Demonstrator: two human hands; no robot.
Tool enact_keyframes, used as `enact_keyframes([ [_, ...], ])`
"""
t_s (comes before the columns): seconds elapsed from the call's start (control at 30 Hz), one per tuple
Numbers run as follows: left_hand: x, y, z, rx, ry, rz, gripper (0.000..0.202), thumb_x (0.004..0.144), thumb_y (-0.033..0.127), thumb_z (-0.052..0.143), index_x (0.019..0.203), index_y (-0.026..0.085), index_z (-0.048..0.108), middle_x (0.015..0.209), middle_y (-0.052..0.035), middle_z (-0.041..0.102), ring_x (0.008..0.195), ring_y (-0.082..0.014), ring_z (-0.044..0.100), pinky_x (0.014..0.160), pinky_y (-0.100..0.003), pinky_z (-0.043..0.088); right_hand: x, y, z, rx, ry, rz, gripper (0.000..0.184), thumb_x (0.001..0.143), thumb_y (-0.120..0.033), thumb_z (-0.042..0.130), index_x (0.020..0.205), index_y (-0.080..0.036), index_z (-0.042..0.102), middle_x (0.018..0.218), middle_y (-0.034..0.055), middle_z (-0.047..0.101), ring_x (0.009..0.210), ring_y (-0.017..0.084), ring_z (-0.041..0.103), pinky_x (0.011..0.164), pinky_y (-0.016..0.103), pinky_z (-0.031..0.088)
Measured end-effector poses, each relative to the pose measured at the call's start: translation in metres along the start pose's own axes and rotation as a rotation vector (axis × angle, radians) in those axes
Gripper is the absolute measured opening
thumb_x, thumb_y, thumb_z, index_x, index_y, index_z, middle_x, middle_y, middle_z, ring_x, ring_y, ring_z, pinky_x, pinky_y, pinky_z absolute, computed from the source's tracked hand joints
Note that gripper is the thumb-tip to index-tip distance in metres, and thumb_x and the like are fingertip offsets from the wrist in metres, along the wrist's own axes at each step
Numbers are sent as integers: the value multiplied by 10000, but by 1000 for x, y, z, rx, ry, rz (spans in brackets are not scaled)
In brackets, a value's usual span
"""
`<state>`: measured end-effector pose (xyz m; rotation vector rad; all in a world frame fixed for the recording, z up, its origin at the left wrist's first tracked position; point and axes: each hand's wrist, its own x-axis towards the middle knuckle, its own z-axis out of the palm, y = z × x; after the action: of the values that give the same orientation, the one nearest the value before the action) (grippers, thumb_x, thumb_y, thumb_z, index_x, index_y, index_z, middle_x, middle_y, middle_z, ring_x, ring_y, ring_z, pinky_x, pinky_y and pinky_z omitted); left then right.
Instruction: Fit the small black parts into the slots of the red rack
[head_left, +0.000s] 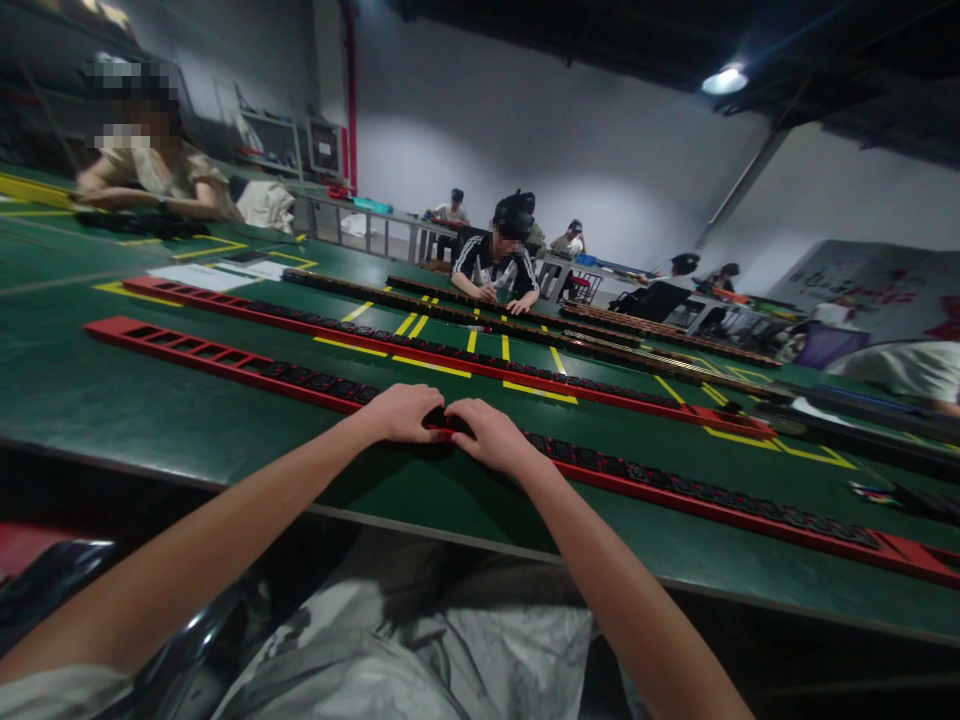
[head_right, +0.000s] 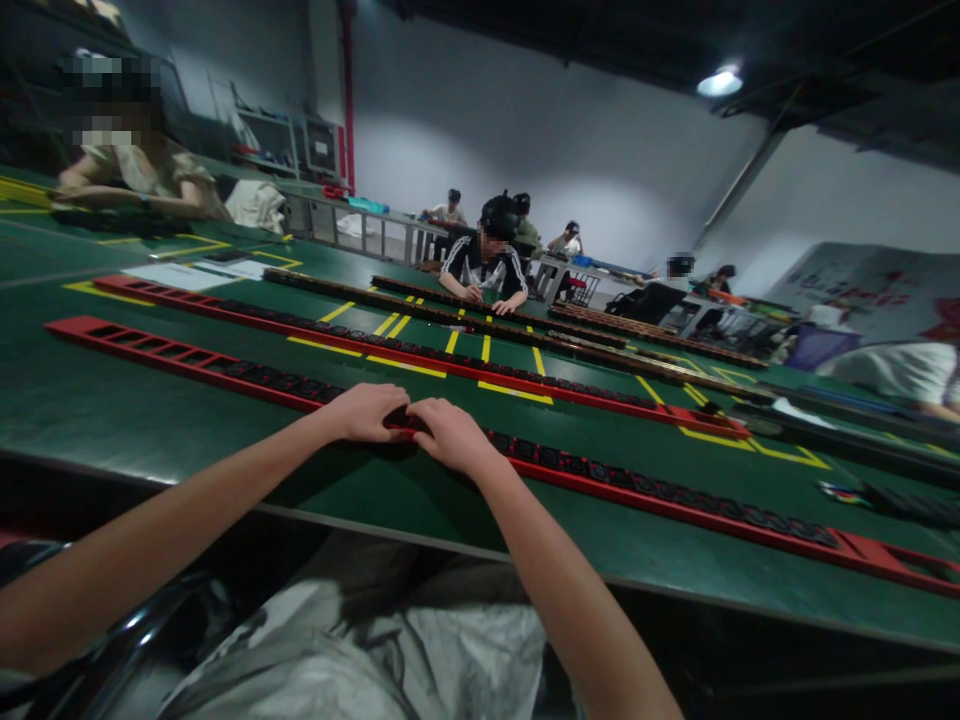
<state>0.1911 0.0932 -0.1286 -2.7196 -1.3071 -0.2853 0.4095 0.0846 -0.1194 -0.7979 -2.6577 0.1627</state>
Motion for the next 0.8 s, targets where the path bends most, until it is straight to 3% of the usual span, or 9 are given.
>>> enact_keyframes([
  [0.8, 1, 0, 1, -11, -7, -1, 487, 836, 671, 478, 933, 208, 594, 963, -85, 660, 906, -258, 622, 692, -328, 439, -1, 0, 0, 1, 7, -1, 271, 890, -185, 613, 1160, -208, 604, 1194, 83, 627, 1087, 210, 563, 949, 363, 451],
])
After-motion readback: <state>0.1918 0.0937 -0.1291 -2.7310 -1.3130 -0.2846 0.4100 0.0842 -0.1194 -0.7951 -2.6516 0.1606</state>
